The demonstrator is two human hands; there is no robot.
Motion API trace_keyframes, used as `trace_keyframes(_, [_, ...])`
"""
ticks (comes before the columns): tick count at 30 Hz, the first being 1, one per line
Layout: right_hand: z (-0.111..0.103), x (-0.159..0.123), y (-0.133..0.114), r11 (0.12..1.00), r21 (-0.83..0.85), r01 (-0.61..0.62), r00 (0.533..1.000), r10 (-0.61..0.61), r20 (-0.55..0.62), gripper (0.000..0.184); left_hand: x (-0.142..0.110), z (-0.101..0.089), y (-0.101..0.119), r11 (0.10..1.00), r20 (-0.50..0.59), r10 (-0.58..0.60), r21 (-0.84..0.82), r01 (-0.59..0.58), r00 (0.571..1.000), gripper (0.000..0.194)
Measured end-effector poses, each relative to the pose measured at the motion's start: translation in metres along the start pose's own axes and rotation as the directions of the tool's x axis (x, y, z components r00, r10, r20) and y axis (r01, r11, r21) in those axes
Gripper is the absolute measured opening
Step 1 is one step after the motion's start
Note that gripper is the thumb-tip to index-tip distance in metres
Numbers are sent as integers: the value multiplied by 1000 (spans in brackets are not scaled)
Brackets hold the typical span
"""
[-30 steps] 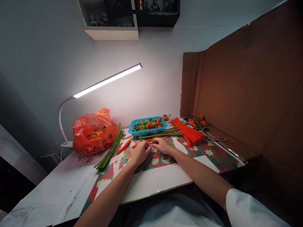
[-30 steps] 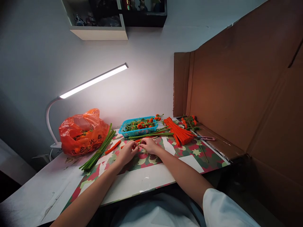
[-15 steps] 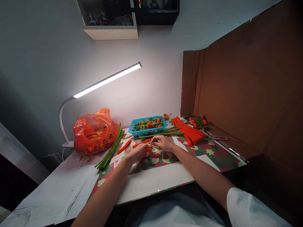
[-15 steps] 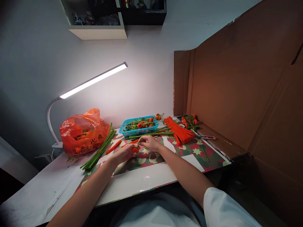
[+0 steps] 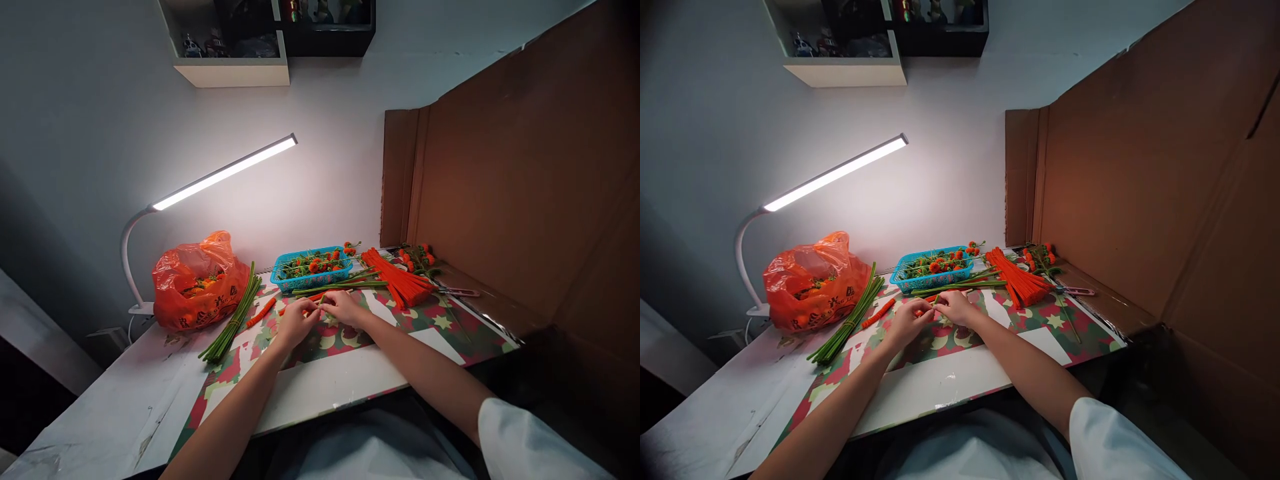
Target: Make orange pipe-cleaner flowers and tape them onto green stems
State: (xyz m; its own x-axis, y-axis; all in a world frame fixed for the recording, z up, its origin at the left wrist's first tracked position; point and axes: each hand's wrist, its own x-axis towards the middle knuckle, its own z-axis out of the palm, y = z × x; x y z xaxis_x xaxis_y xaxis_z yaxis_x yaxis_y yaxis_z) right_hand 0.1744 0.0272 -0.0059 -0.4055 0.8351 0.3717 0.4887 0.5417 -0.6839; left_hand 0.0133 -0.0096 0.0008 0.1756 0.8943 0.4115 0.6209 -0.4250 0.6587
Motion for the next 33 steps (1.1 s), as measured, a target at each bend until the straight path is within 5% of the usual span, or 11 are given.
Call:
trace_keyframes(3, [-3, 0, 1, 994, 87, 62, 995, -68, 70, 10, 2, -1, -6, 972, 110, -95, -206, 116, 989, 19])
trace_keyframes(9, [-19, -3, -5, 955, 197, 222, 965, -244, 99, 10, 1, -12, -6, 812, 398, -161, -466, 350, 903, 27])
trace_keyframes(14, [-18, -3, -6, 947, 267, 177, 968, -216, 126, 18, 0, -17, -5, 651, 504, -162, -592, 476, 848, 29])
trace_keyframes(17, [-15, -2, -2, 960, 241, 144, 977, -177, 121, 20, 2, -15, -8, 696, 471, -193, -553, 458, 861, 29])
trace_keyframes(20, [-14, 0, 2, 980, 168, 104, 989, -120, 89, 21, 3, -10, -10, 857, 277, -195, -417, 301, 941, 34])
trace_keyframes(23, [-12, 0, 3, 994, 92, 61, 997, -65, 40, 20, 2, -6, -6, 970, 95, -80, -223, 99, 992, 33])
trace_keyframes(26, [-9, 1, 2, 998, 49, 31, 999, -32, 23, 17, 1, -3, 0, 998, 8, 43, -44, -43, 999, 23])
trace_keyframes(29, [-6, 0, 0, 999, 36, 12, 999, -14, 36, 14, 1, -3, -1, 999, 21, 53, -5, -53, 998, 19])
trace_keyframes(33, [-10, -2, -3, 992, 31, 124, 990, -126, 63, 6, 4, -8, -7, 966, 193, -89, -223, 132, 977, 22])
